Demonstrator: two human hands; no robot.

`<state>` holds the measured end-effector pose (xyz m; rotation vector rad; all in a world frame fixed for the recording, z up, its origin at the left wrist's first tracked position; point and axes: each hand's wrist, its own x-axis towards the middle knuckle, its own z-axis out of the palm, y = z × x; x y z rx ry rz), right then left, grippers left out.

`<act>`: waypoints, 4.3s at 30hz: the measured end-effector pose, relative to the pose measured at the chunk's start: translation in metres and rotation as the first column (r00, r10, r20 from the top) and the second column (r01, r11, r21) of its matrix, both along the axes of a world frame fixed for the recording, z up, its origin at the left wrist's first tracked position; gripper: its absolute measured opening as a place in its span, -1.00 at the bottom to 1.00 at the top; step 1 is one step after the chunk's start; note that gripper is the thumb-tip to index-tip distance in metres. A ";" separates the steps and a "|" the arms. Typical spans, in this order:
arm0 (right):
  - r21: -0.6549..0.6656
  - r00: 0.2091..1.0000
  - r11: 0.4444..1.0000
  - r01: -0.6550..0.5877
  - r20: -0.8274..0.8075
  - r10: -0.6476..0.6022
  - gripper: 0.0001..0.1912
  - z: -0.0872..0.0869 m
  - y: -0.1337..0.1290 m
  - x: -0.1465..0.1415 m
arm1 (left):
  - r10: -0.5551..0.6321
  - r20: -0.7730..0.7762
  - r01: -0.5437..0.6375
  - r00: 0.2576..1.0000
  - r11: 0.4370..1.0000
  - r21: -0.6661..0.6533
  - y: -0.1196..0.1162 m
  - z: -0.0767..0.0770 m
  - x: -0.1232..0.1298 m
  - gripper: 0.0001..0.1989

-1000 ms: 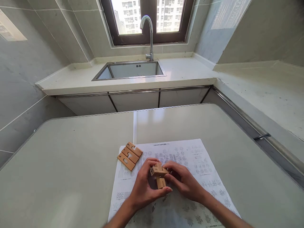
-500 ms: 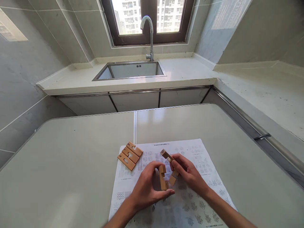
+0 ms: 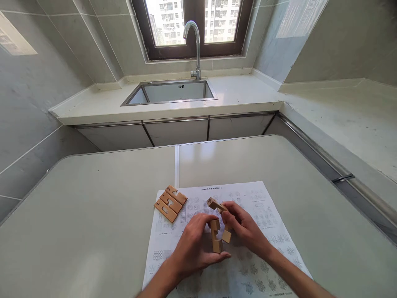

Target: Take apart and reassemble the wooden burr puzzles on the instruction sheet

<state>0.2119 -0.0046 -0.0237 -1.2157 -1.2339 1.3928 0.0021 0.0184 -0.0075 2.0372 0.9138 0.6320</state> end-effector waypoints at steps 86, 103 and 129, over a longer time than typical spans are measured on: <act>0.455 0.775 0.847 -0.274 0.626 -0.085 -0.82 -0.009 -0.002 -0.008 | 0.473 -0.227 -0.217 0.851 0.710 0.670 0.012 0.000 -0.011 -0.78; 0.479 0.775 0.835 -0.271 0.623 -0.106 -0.85 -0.011 -0.001 -0.009 | 0.075 -0.117 0.010 0.990 0.805 0.594 -0.017 -0.001 0.011 -0.73; 0.482 0.789 0.844 -0.236 0.601 -0.123 -0.82 -0.010 0.002 -0.009 | -0.152 0.026 0.152 0.988 0.988 0.025 -0.017 0.000 0.003 -0.79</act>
